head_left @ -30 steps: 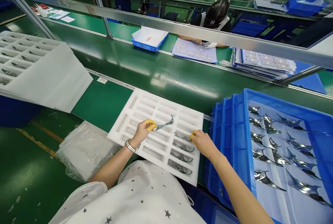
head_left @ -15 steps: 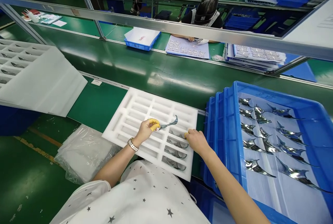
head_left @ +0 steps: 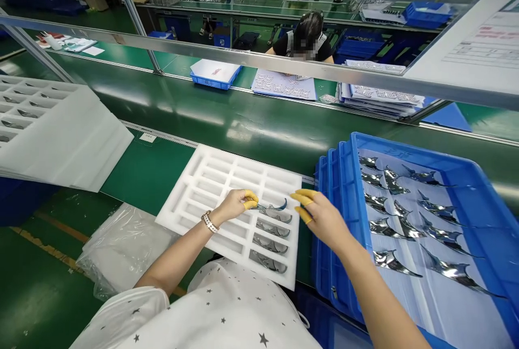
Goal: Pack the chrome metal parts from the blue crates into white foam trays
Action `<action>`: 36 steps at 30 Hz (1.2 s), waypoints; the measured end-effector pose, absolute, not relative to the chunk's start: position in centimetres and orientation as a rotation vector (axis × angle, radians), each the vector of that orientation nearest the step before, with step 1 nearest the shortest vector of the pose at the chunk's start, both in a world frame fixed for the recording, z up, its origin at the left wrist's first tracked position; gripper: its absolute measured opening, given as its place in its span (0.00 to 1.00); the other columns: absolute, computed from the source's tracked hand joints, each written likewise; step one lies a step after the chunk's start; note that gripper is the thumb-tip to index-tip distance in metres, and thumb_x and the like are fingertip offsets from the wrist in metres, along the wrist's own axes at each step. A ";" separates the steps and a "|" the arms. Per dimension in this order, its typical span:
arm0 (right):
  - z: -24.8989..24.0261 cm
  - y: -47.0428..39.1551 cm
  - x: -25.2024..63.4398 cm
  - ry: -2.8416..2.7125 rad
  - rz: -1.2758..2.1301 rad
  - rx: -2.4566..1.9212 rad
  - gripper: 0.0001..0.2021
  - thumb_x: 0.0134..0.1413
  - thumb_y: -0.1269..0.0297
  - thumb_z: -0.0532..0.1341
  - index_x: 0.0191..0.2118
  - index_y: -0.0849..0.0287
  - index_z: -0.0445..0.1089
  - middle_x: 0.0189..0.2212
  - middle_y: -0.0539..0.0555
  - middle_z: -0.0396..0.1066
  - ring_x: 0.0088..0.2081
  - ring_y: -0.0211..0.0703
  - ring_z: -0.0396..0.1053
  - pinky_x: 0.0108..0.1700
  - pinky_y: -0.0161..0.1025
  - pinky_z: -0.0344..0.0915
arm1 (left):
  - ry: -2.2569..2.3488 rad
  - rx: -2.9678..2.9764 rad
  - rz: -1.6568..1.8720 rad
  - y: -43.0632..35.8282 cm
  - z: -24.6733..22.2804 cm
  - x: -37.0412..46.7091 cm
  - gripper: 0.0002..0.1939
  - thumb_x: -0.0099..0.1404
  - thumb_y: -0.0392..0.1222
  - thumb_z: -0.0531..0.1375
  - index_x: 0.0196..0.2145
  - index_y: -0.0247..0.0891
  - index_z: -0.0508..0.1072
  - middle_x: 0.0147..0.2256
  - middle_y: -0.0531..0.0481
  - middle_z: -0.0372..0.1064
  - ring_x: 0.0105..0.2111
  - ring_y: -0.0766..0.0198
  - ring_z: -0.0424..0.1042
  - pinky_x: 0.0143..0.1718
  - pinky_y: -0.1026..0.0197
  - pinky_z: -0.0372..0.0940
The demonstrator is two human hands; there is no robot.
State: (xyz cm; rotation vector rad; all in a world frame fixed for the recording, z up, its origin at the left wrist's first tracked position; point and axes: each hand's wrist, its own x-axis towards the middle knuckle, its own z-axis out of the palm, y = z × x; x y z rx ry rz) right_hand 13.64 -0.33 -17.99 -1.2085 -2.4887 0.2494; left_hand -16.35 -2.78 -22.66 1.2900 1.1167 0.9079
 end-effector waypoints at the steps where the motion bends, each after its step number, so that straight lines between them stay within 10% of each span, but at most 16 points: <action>1: -17.8 -0.6 12.8 -2.546 0.281 -1.133 0.16 0.68 0.62 0.53 0.52 0.56 0.75 0.49 0.60 0.73 0.48 0.50 0.70 0.48 0.45 0.72 | 1.094 1.323 0.888 -2.2 -22.4 -15.9 0.06 0.59 0.39 0.65 0.34 0.35 0.79 0.34 0.48 0.77 0.34 0.63 0.74 0.38 0.62 0.69; 14: -21.0 -1.2 11.4 -2.744 0.191 -1.441 0.14 0.68 0.70 0.51 0.44 0.57 0.75 0.37 0.59 0.71 0.42 0.48 0.67 0.41 0.38 0.65 | 0.995 1.307 0.822 0.7 -24.4 -12.6 0.06 0.60 0.40 0.66 0.35 0.35 0.80 0.32 0.48 0.77 0.30 0.64 0.75 0.32 0.64 0.69; 21: -22.2 1.0 11.9 -2.734 0.091 -1.501 0.16 0.67 0.72 0.50 0.41 0.59 0.76 0.37 0.59 0.71 0.41 0.48 0.64 0.41 0.38 0.62 | 1.384 1.723 0.806 2.9 -26.8 -14.1 0.28 0.66 0.39 0.62 0.63 0.40 0.66 0.48 0.41 0.76 0.47 0.54 0.74 0.53 0.48 0.67; 36: -25.0 2.4 7.8 -3.061 0.185 -1.591 0.13 0.62 0.79 0.54 0.39 0.60 0.75 0.39 0.60 0.73 0.46 0.48 0.69 0.41 0.36 0.63 | 1.689 2.243 0.655 1.9 -30.8 -21.7 0.08 0.69 0.35 0.57 0.42 0.40 0.76 0.45 0.44 0.72 0.54 0.52 0.65 0.59 0.45 0.56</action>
